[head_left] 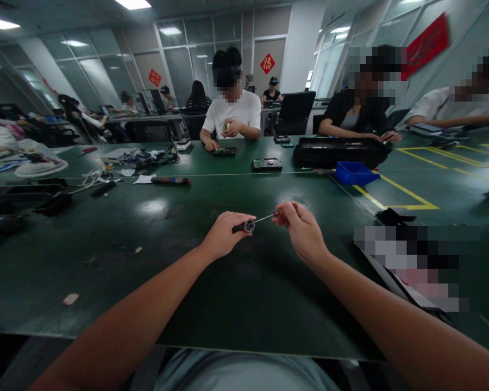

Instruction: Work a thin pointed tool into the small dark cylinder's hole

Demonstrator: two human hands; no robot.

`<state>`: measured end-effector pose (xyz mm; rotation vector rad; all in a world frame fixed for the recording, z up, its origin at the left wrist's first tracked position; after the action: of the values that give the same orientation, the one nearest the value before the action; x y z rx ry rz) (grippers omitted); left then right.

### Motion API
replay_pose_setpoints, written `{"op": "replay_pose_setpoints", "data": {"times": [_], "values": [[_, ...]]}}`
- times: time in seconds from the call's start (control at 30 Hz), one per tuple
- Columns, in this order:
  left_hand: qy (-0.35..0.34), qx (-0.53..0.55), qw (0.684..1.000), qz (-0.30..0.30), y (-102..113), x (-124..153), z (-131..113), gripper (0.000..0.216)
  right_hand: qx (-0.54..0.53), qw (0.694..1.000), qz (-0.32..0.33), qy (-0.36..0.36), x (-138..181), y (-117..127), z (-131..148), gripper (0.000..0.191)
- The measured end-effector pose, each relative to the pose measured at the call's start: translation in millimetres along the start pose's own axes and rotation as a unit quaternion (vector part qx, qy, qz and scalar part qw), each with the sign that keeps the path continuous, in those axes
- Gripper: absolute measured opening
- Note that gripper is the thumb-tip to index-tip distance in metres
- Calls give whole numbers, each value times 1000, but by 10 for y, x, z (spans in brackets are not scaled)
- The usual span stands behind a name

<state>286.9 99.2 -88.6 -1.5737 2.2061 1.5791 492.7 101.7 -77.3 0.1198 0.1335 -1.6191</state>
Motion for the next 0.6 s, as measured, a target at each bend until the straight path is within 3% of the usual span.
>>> {"op": "replay_pose_setpoints", "data": {"times": [0.17, 0.4, 0.6], "values": [[1, -19, 1000, 13, -10, 0, 17, 37, -59, 997, 28, -48, -47, 12, -65, 31], [28, -27, 999, 11, -9, 2, -4, 39, 49, 997, -31, 42, 6, 57, 8, 29], [73, -29, 997, 14, 7, -4, -37, 40, 101, 991, -27, 88, 79, 35, 118, 28]]}}
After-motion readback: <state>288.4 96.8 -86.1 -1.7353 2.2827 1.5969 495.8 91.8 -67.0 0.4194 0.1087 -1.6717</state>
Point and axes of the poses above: each hand's wrist, its own x-axis away from the middle knuckle, its own y-axis out of the back of the hand, z = x × y, the point moved 3 cm from there along -x, towards the middle knuckle, and after that the axes turned 6 degrees about -y, right-handed, at the moved point
